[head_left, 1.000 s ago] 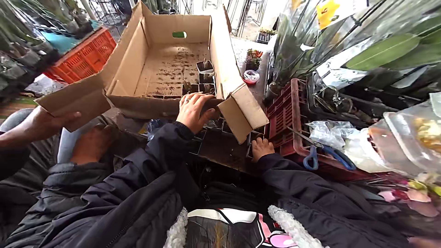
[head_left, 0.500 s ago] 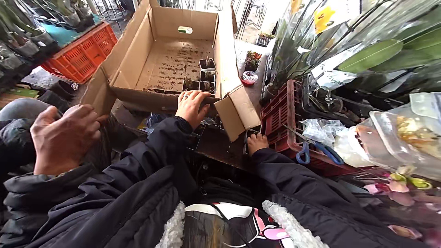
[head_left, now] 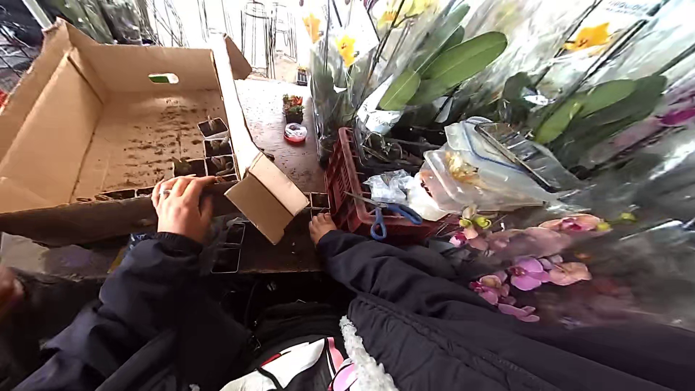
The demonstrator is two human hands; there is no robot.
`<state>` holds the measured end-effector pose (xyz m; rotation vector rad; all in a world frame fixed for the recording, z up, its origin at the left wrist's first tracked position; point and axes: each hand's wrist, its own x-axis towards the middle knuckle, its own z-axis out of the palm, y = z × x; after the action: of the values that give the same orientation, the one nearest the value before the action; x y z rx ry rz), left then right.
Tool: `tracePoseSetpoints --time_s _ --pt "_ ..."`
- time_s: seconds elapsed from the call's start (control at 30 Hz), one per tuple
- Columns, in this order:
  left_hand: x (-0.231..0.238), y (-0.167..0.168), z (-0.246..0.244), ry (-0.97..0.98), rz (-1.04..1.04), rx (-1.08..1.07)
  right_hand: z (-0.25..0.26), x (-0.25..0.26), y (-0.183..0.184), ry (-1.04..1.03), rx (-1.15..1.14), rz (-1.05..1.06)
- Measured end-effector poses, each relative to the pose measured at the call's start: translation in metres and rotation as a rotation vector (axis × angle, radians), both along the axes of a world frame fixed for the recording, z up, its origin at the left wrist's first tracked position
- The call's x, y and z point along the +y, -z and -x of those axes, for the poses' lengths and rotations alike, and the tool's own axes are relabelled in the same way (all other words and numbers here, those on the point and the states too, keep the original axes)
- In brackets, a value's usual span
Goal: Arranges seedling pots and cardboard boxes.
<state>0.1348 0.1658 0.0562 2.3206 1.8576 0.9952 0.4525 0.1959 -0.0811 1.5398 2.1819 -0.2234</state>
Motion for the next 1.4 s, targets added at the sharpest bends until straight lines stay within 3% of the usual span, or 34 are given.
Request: tracePoseSetpoints --time_s 0.4,0.77,0.87,0.97,1.07,1.23,1.4 --pt "0.001 0.004 0.003 -0.072 0.061 0.035 -0.008 0.010 0.000 -0.083 0.001 0.038" --pt "0.008 0.007 0.008 -0.117 0.023 0.023 0.004 -0.008 -0.007 -0.126 -0.134 0.063" --pt "0.008 0.008 0.009 -0.103 0.028 0.019 0.009 -0.006 -0.042 -0.018 0.044 -0.043" --pt "0.010 0.010 0.009 -0.092 0.017 -0.006 0.016 0.001 -0.096 0.053 0.449 -0.350" --pt "0.012 0.009 0.010 -0.089 0.031 -0.023 0.025 0.017 -0.120 -0.133 0.746 -0.650" --pt "0.010 0.000 0.019 -0.191 0.118 -0.035 0.075 0.030 -0.137 -0.329 1.155 -0.626" --pt "-0.001 -0.009 0.023 -0.328 0.218 -0.074 0.115 0.042 -0.159 -0.495 1.057 -0.600"
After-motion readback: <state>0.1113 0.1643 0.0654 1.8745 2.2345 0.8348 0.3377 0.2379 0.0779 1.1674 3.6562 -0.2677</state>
